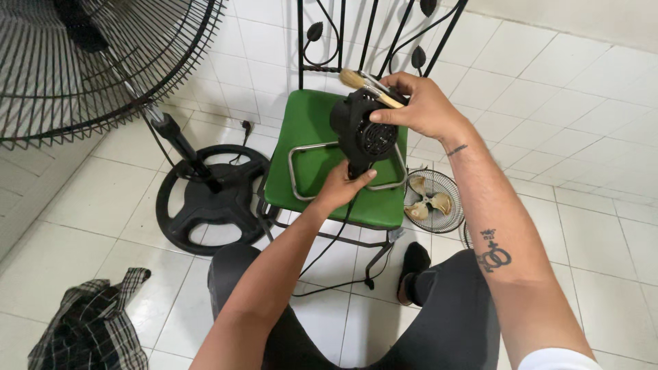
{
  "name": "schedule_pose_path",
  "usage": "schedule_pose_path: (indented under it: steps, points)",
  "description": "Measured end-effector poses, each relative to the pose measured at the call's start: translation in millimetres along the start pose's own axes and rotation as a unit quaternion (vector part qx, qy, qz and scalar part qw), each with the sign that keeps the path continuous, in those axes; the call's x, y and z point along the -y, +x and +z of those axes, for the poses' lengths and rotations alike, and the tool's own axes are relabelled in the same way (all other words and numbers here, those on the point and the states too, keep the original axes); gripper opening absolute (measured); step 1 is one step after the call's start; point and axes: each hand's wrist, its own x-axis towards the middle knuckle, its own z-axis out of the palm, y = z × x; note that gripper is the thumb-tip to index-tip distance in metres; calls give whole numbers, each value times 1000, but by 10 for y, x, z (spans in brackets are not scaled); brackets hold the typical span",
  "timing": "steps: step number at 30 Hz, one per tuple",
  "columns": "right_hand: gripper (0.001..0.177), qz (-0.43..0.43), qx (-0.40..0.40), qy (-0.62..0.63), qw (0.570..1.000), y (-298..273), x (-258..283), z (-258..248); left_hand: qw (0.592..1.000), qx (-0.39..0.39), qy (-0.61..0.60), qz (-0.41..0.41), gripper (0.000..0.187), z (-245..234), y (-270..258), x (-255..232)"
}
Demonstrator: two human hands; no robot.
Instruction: The person assembles an electric fan by attaching the front grille and then the fan blades to the motor housing. They use a screwdriver to secure the components in place.
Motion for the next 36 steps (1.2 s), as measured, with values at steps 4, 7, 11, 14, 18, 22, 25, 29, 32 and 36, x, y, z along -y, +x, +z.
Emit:
schedule_pose_path:
  steps: [4, 7, 11, 14, 18, 22, 25, 29, 32, 36]
  points:
    - [56, 97, -29, -84, 991, 114, 81, 58, 997, -66, 45, 18, 49, 112, 20, 94]
    - [59, 139, -44, -134, 980, 148, 134, 157, 996, -70, 37, 41, 47, 91, -2, 117]
    - [71, 121, -87, -231, 961, 161, 258, 263, 997, -74, 5, 28, 44, 121, 11, 98]
    - [77, 159, -107, -233, 954, 118, 351, 315, 996, -79, 0, 52, 42, 122, 1, 117]
    - [77, 178, -127, -257, 941, 111, 470, 382, 996, -76, 0, 52, 37, 130, 19, 134]
    - [76, 188, -138, -271, 934, 127, 555, 428, 995, -80, -19, 49, 37, 132, 22, 115]
    - [75, 185, -146, -277, 932, 125, 579, 459, 995, -88, -10, 47, 36, 130, 1, 87]
    - [75, 192, -154, -280, 928, 115, 511, 486, 993, -102, 44, 26, 36, 105, -17, 59]
    - [74, 158, -149, -270, 938, 147, 361, 417, 995, -90, 22, 30, 39, 104, -5, 64]
    - [52, 130, -95, -54, 985, 120, 86, 211, 997, -67, 9, 45, 42, 43, 25, 71]
